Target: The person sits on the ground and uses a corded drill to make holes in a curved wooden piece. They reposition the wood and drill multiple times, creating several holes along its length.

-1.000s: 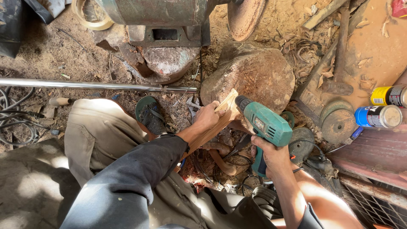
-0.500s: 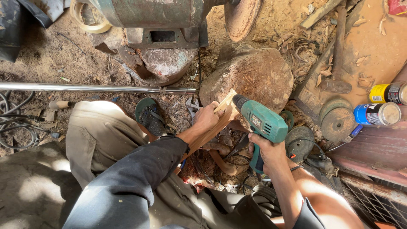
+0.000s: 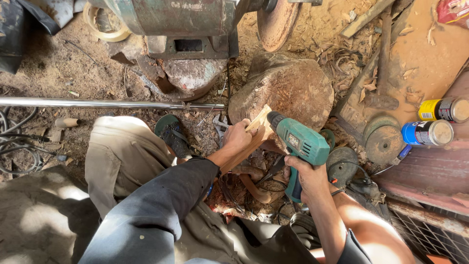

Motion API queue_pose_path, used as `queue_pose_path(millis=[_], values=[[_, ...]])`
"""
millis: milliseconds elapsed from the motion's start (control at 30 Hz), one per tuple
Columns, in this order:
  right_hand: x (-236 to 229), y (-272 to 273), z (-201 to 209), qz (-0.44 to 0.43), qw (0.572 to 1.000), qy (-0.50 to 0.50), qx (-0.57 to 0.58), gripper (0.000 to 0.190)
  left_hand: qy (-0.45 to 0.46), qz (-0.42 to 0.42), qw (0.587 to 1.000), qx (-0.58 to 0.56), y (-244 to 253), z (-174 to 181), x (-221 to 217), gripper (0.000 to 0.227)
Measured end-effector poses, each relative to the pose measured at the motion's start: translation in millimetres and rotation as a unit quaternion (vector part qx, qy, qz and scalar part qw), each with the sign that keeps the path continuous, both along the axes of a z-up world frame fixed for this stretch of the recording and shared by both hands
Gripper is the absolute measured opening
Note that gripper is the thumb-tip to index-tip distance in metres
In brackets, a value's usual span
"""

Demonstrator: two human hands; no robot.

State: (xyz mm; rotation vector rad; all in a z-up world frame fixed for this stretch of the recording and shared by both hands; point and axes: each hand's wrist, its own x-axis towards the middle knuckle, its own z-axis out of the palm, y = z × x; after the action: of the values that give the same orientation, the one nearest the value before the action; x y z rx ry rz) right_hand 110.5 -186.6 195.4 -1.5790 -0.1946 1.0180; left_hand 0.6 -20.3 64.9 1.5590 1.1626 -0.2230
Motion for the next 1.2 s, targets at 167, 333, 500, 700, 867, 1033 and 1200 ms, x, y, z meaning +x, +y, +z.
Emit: queue_pose_path(millis=[167,333,500,700,867,1033,1200], values=[[0,-11,32,0.009,0.999,-0.032,-0.04,0.042,-0.009,0.033,0.999,-0.024,17,-19,3,0.033],[8,-20,65,-0.055,0.997,-0.051,0.029,0.035,-0.147,-0.002,0.989,-0.006,18,12,4,0.036],[31,-25,81,-0.129,0.988,-0.041,0.071,0.029,-0.243,0.015,0.97,0.025,11,113,5,0.019],[52,-40,85,-0.16,0.979,-0.002,0.122,0.029,-0.475,0.221,0.844,0.112,-8,174,-13,0.014],[62,-41,83,-0.156,0.976,0.01,0.151,0.027,-0.418,0.276,0.854,0.139,-3,172,-32,0.029],[68,-54,87,-0.186,0.976,-0.027,0.109,0.027,-0.461,0.443,0.767,-0.057,-6,142,-44,0.024],[86,-82,107,-0.132,0.977,-0.094,0.138,0.02,-0.462,0.59,0.599,-0.281,-23,69,-14,0.017]])
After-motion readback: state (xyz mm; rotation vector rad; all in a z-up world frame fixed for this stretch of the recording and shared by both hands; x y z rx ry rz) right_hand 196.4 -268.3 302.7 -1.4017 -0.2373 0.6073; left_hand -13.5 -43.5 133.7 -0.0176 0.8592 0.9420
